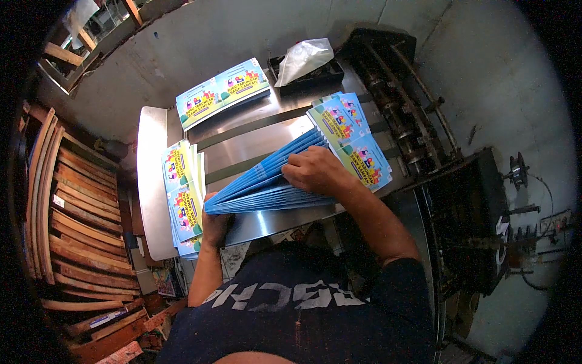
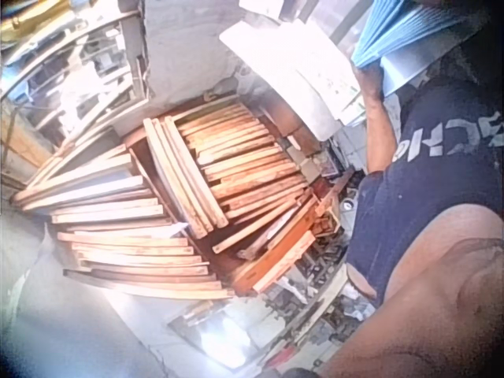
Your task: The person folds printed paper sheets by hand, sorts and fans through a stack of printed booklets on a table, and folds additional printed sheets.
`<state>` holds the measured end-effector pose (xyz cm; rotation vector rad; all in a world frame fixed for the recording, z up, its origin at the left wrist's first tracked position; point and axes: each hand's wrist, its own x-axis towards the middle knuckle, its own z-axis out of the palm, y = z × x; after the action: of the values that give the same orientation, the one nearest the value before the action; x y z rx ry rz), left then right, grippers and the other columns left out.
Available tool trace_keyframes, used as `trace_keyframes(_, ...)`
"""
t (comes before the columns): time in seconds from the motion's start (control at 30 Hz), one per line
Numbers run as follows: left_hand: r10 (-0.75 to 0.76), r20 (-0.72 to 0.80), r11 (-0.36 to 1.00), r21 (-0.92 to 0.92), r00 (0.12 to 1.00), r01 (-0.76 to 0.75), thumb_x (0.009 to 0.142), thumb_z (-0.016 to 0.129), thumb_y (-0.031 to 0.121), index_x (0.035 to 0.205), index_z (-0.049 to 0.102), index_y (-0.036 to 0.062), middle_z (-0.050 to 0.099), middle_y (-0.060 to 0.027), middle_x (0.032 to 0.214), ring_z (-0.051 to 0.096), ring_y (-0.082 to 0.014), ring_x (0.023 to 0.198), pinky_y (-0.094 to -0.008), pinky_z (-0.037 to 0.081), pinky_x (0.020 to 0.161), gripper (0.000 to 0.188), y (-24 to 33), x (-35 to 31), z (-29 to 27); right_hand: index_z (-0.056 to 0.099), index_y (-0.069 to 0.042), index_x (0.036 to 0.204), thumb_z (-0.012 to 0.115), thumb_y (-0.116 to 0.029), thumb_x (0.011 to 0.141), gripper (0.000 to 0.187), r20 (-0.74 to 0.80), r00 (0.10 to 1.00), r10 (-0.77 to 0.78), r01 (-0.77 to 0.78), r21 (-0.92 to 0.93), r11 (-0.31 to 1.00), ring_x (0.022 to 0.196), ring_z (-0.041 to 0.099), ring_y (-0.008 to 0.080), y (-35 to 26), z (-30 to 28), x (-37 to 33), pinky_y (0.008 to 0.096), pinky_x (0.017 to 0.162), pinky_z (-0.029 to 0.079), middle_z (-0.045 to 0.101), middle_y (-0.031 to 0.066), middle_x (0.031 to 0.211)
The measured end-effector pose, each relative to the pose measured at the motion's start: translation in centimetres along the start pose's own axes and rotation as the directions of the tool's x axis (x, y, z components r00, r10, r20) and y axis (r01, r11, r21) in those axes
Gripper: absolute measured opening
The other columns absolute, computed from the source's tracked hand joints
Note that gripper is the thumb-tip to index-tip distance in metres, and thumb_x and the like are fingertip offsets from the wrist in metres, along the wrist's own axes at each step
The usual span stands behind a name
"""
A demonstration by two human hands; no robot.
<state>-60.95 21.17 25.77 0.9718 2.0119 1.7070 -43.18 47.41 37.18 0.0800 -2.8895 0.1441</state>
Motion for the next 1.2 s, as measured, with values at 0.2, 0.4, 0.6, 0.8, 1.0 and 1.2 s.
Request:
trace_keyframes(0.2, 0.006, 0.011, 1.000, -0.030, 1.000, -0.005, 0.082, 0.072, 0.002, 0.103, 0.060, -0.0003, 0.064, -0.0091, 0.097, 0.063, -0.0182, 0.091, -0.0301, 0.050, 0.082, 0.024, -0.2, -0.1, -0.2, 0.068, -0.010, 0.088, 0.073, -0.023, 0.084, 0.014, -0.015, 0.999, 0.049, -0.049, -0.016, 0.999, 0.071, 0.065, 0.0190, -0.8, 0.0, 0.4, 0.0351, 0.069, 0.046, 0.066, 0.0039, 0.081)
trace_keyframes(0.4, -0.029, -0.001, 0.995, -0.092, 1.000, 0.029, 0.082, 0.072, 0.002, 0.103, 0.059, -0.0003, 0.064, -0.0086, 0.096, 0.062, -0.0178, 0.090, -0.0299, 0.050, 0.082, 0.025, -0.7, -0.2, 0.0, 0.065, -0.010, 0.082, 0.071, -0.024, 0.085, 0.015, -0.196, 0.972, 0.128, -0.097, 0.158, 0.983, 0.073, 0.065, 0.0204, -0.5, 0.3, -0.7, 0.0364, 0.070, 0.048, 0.067, 0.0060, 0.082)
trace_keyframes(0.6, -0.030, 0.005, 0.999, -0.026, 1.000, 0.030, 0.082, 0.073, 0.003, 0.103, 0.059, -0.0007, 0.065, -0.0104, 0.095, 0.063, -0.0189, 0.090, -0.0300, 0.051, 0.082, 0.025, -0.1, 0.1, 0.0, 0.068, -0.010, 0.084, 0.072, -0.024, 0.081, 0.014, -0.101, 0.969, 0.225, -0.222, 0.036, 0.974, 0.080, 0.064, 0.0221, -0.9, -1.5, -0.9, 0.0363, 0.070, 0.048, 0.068, 0.0053, 0.080)
trace_keyframes(0.8, 0.012, 0.025, 0.998, 0.054, 1.000, -0.013, 0.082, 0.075, 0.005, 0.101, 0.061, -0.0006, 0.066, -0.0115, 0.094, 0.065, -0.0210, 0.089, -0.0309, 0.051, 0.081, 0.024, 0.4, 0.1, -0.3, 0.070, -0.011, 0.080, 0.075, -0.025, 0.078, 0.015, -0.324, 0.924, 0.202, -0.205, 0.026, 0.979, 0.078, 0.061, 0.0209, 1.1, -4.4, -2.0, 0.0368, 0.080, 0.044, 0.067, 0.0021, 0.077)
trace_keyframes(1.0, 0.001, 0.074, 0.999, 0.042, 0.997, -0.005, 0.081, 0.076, 0.006, 0.100, 0.061, -0.0004, 0.065, -0.0098, 0.094, 0.065, -0.0206, 0.087, -0.0301, 0.052, 0.079, 0.026, -1.5, 0.1, -0.6, 0.069, -0.001, 0.099, 0.070, -0.022, 0.088, 0.024, -0.144, 0.294, 0.945, -0.665, 0.679, 0.310, 0.080, 0.065, 0.0300, 8.6, -5.8, -8.2, 0.0425, 0.080, 0.049, 0.070, 0.0124, 0.089)
trace_keyframes(1.2, 0.070, 0.044, 0.993, 0.097, 0.997, -0.074, 0.080, 0.075, 0.002, 0.100, 0.062, -0.0006, 0.065, -0.0093, 0.095, 0.064, -0.0199, 0.087, -0.0300, 0.051, 0.078, 0.024, 1.3, 0.5, -0.1, 0.067, -0.003, 0.108, 0.069, -0.024, 0.087, 0.030, -0.098, 0.271, 0.958, -0.956, 0.091, 0.280, 0.097, 0.064, 0.0332, 14.6, 2.3, -15.9, 0.0458, 0.085, 0.049, 0.067, 0.0195, 0.104)
